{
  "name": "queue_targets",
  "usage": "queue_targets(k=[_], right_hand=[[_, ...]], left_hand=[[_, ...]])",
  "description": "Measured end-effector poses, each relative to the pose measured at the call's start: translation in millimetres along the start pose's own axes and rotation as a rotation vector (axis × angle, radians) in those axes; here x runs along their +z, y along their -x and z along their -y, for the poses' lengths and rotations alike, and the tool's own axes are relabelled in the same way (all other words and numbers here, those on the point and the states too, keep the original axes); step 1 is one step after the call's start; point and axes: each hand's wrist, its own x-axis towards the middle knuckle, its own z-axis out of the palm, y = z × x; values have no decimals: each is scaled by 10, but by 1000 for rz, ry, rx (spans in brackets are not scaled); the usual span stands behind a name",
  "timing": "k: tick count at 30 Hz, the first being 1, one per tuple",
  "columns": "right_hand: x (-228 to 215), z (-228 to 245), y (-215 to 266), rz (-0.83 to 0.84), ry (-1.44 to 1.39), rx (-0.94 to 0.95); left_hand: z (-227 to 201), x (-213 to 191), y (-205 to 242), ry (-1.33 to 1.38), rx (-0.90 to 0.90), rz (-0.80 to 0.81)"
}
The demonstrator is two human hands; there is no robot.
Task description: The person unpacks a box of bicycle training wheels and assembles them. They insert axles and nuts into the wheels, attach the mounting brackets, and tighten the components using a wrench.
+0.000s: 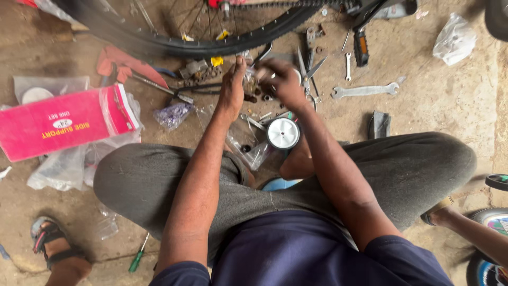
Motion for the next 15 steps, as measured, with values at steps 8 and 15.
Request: queue_targets(k=[8, 15], right_hand=[[159, 17, 52, -169, 23, -72], [176, -236, -42, -266, -237, 73]], left_hand=[[3, 86, 97, 24, 15, 19], [-54, 64, 140, 120, 12, 43]])
